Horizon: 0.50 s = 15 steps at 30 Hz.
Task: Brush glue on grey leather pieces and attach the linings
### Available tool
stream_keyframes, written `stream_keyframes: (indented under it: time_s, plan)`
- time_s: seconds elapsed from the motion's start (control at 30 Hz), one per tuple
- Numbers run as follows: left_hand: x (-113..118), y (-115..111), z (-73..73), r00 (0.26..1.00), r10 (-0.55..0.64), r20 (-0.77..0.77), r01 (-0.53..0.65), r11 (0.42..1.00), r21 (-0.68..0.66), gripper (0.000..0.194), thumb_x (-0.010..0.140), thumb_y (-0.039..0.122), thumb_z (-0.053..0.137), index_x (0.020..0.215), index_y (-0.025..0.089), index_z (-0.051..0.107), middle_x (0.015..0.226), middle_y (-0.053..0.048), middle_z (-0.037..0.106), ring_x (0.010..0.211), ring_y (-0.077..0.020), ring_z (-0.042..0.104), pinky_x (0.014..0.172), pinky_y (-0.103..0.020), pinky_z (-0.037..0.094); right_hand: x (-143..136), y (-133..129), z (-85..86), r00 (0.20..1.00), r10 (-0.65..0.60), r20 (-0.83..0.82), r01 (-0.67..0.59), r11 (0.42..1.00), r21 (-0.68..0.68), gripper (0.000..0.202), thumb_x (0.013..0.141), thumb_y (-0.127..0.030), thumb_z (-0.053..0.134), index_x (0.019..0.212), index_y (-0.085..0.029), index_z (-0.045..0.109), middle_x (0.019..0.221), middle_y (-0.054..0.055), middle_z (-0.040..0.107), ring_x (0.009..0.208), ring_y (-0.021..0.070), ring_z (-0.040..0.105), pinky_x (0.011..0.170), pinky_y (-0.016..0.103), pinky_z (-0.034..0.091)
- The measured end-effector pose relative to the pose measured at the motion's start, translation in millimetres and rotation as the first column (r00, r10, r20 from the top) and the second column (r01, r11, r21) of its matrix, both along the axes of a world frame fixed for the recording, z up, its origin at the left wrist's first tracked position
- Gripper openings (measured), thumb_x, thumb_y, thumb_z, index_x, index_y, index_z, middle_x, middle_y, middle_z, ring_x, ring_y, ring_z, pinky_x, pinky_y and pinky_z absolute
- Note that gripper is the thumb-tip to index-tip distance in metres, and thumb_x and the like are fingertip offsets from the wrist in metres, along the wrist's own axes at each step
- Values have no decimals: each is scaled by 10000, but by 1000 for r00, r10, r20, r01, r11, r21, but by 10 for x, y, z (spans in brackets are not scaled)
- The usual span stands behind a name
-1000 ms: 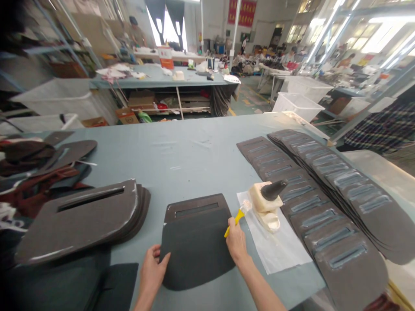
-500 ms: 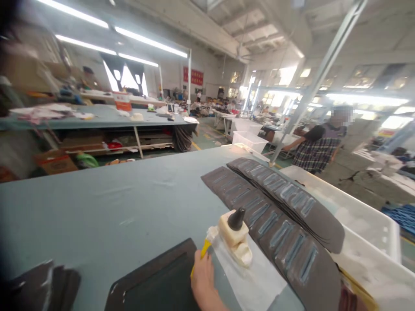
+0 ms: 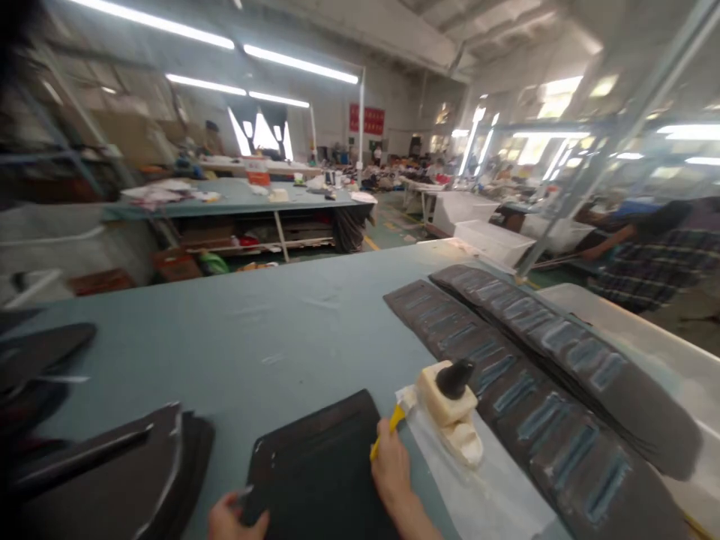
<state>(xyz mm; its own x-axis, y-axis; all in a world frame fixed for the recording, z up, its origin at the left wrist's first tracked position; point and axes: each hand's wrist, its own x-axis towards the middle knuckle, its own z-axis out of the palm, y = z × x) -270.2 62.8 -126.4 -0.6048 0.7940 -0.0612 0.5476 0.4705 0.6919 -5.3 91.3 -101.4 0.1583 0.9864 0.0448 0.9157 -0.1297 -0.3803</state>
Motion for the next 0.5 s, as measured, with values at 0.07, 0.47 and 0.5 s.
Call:
stream_keyframes:
  time_s: [0.07,0.47,0.5]
  plan:
    - [-160,-29,6,998,-28,-59,28,1000,2,512,653,222,683,1097,122,449,889,-68,560,890,-239,597,822,-370,503,-38,198,-20,999,33,-4,-33,999,30,180,814,-85,518,932,-193,435,863,49,577,741,167,602,592,222,360]
    - [-438,1128,262,996,28,-82,-23,998,65,480,711,227,641,1115,149,394,950,-59,501,1011,-234,514,890,-394,442,-452,1630,-41,990,144,-4,-142,977,157,215,817,-151,609,937,-177,432,856,10,498,669,110,485,573,216,274]
    - [-445,1182,281,995,31,-93,-26,998,61,479,715,233,640,1116,142,396,954,-65,505,1015,-234,512,892,-393,441,-474,1696,-22,988,152,0,-150,977,154,211,821,-152,606,942,-177,435,866,13,500,673,109,485,577,215,276]
